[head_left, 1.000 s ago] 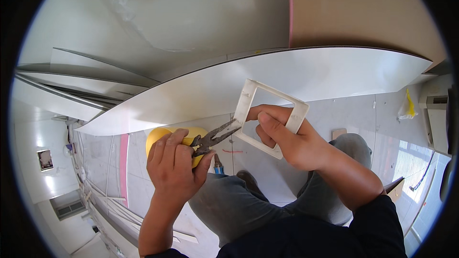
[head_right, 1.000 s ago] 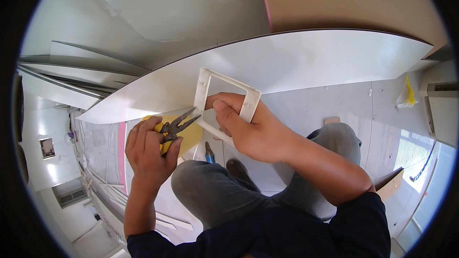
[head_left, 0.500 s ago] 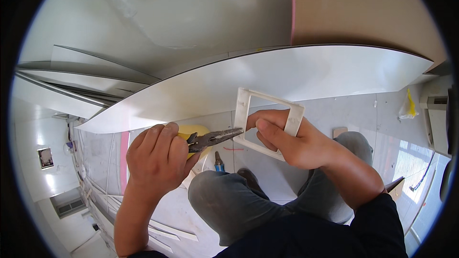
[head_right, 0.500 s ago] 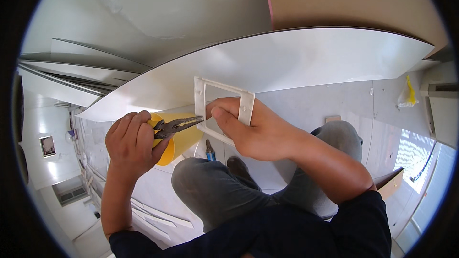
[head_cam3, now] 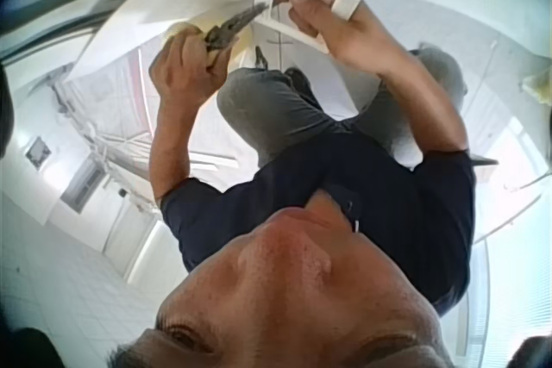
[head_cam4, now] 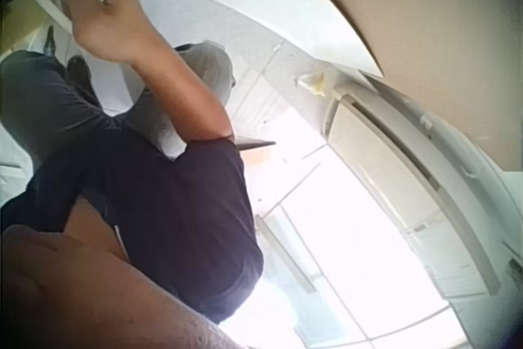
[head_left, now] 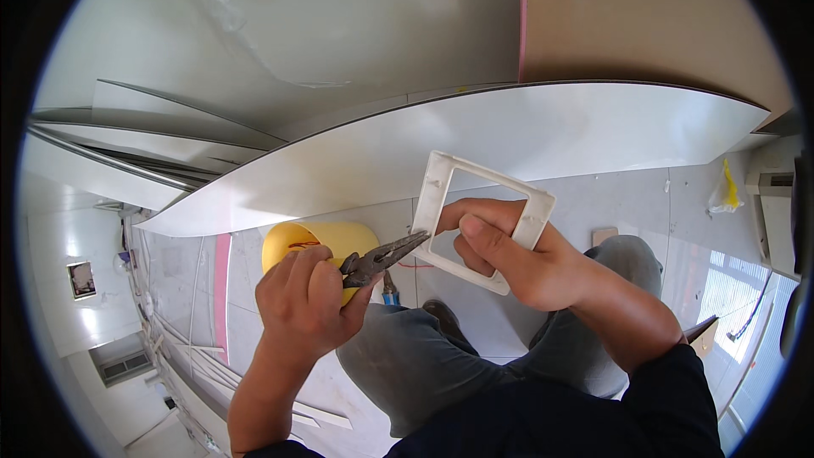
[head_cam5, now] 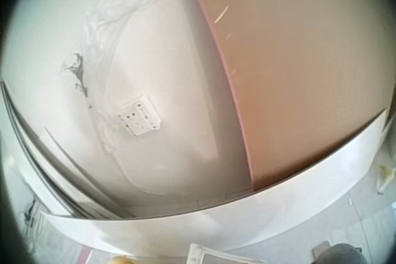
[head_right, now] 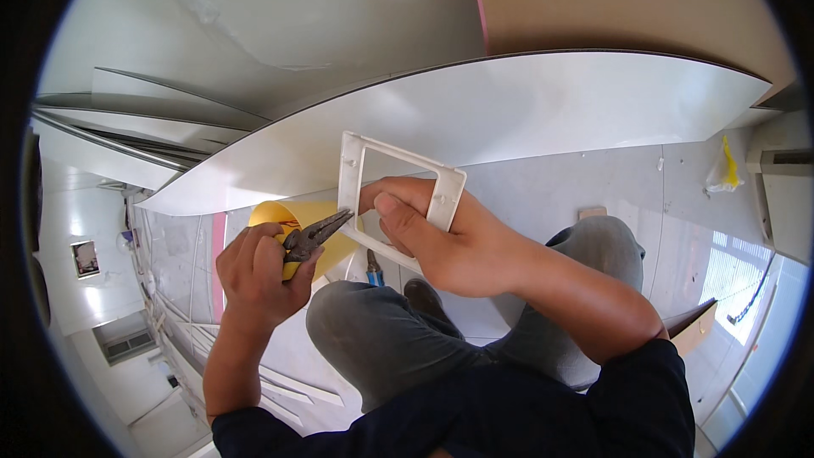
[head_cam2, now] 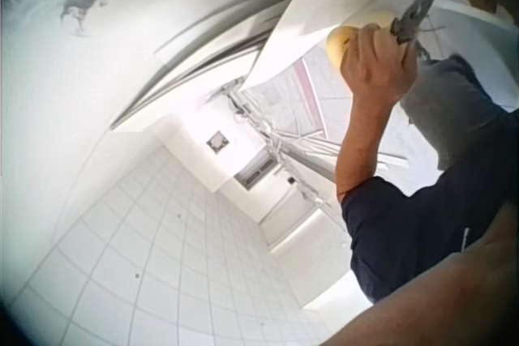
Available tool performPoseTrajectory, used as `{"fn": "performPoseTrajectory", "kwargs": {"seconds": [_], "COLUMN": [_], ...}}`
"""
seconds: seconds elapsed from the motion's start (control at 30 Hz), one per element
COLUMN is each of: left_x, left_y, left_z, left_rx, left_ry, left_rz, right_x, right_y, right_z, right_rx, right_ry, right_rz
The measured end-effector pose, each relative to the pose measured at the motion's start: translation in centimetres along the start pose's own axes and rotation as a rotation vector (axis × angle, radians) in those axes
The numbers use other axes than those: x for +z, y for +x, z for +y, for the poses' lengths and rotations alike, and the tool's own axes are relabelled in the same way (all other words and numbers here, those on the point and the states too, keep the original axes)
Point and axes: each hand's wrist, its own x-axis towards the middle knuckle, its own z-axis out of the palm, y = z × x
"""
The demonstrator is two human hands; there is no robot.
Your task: The person installs a wall socket by first positioning the unit, then using a power drill to secure it to the wall. They then attach a decorative faceplate, which requires modification using pliers to remove excess plastic tabs before final fitting.
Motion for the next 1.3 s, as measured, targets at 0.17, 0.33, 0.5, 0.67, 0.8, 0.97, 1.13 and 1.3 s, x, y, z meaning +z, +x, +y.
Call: {"fn": "performPoseTrajectory", "kwargs": {"seconds": [0.17,0.33,0.5,0.67,0.8,0.97,1.13,1.3], "left_x": [0.6,1.1,0.9,0.6,0.8,0.6,1.3,1.9], "left_y": [-1.0,-1.8,-1.6,-1.5,-1.7,-2.4,-1.4,-0.9], "left_z": [1.3,2.5,3.6,4.6,4.8,4.8,4.8,5.2], "left_rx": [-0.106,-0.206,-0.266,-0.336,-0.399,-0.454,-0.364,-0.354], "left_ry": [-0.053,-0.090,-0.142,-0.199,-0.326,-0.397,-0.359,-0.251], "left_rz": [0.018,0.020,0.011,-0.006,-0.002,0.053,0.151,0.187], "right_x": [0.3,0.3,0.2,0.6,0.4,-0.6,0.2,0.5], "right_y": [0.3,0.4,0.3,0.0,-0.2,-0.1,0.0,-0.1], "right_z": [0.4,1.0,0.9,0.8,0.8,0.6,1.1,1.2], "right_rx": [-0.009,-0.026,-0.032,-0.063,-0.103,-0.073,-0.229,-0.388], "right_ry": [0.062,0.115,0.114,0.059,0.020,0.124,-0.149,-0.348], "right_rz": [0.004,0.013,0.017,0.068,0.065,0.093,0.183,0.223]}}
